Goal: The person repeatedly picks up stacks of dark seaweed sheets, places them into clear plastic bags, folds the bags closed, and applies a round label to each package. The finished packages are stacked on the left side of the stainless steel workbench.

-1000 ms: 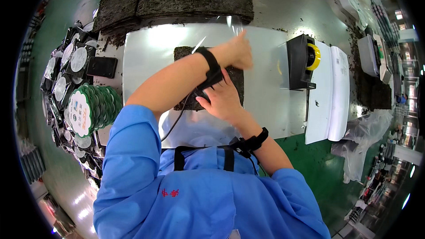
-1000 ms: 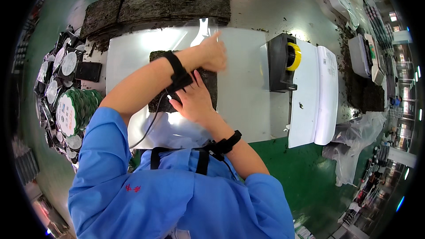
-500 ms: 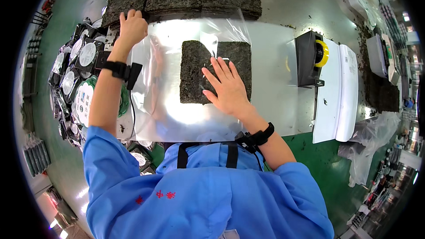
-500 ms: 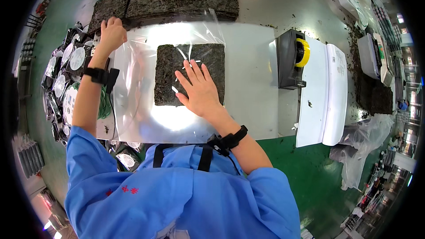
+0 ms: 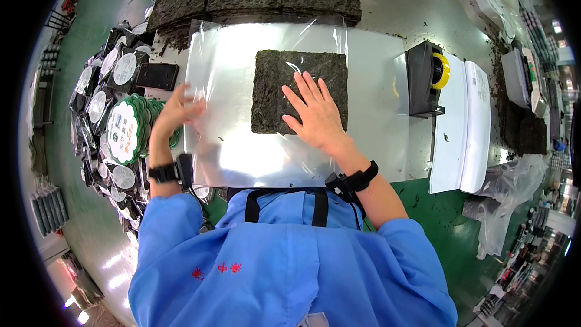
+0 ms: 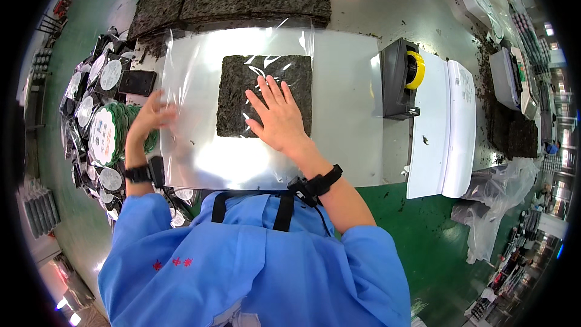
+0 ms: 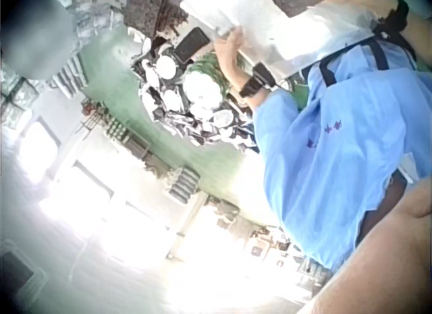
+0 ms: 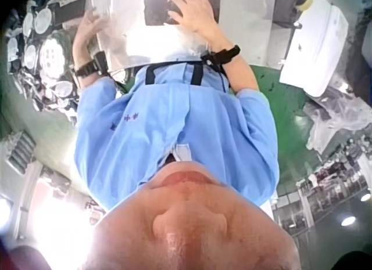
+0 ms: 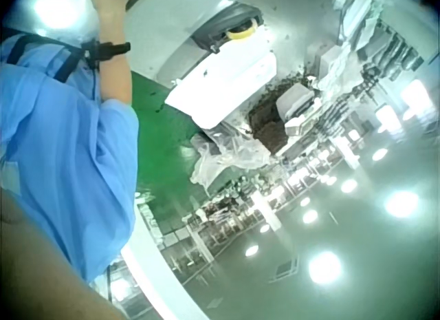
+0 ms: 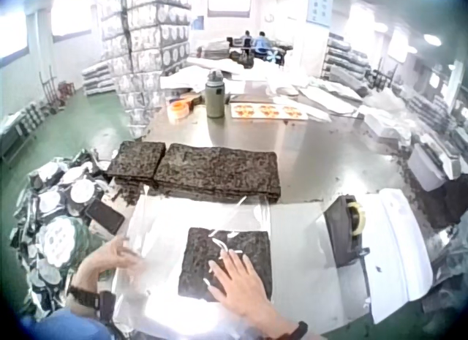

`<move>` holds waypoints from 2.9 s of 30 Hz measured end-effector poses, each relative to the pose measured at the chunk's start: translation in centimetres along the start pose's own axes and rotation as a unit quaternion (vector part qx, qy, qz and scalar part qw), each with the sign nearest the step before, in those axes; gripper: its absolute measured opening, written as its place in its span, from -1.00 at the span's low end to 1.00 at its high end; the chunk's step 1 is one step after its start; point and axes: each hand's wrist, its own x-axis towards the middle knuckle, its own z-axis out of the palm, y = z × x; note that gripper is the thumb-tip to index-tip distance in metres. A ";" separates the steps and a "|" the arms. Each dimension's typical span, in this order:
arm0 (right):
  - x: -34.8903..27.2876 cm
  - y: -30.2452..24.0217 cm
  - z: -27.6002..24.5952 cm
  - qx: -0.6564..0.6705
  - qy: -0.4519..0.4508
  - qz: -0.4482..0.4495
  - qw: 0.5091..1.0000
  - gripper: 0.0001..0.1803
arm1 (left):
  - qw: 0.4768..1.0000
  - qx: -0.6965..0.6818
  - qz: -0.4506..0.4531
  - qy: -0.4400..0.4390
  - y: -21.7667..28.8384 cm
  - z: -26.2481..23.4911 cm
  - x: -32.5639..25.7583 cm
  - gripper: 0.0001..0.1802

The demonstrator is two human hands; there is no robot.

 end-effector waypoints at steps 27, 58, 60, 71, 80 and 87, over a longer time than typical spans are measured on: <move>-10.1 4.8 -6.7 -0.003 0.145 0.062 0.987 -0.72 | 0.900 0.161 0.404 -0.026 9.5 18.7 0.1 -0.56; -19.3 17.9 -5.6 0.520 0.476 0.485 0.517 -0.75 | 0.908 0.141 0.393 -0.027 9.8 18.8 0.2 -0.32; -16.8 15.1 -6.0 0.474 0.409 0.479 0.615 -0.84 | 0.917 0.127 0.376 -0.027 10.1 18.7 -0.1 -0.19; 5.8 7.1 -6.4 0.097 -0.283 0.308 0.903 -0.57 | 0.918 0.100 0.384 -0.028 9.6 19.0 0.5 0.16; -1.6 13.1 -6.8 0.347 -0.191 0.383 0.835 -0.62 | 0.927 0.078 0.365 -0.028 10.7 17.8 -0.3 0.07; 2.6 9.2 -1.0 0.617 0.140 0.297 0.715 -0.40 | 0.943 -0.200 0.216 0.156 6.2 13.5 9.3 -0.24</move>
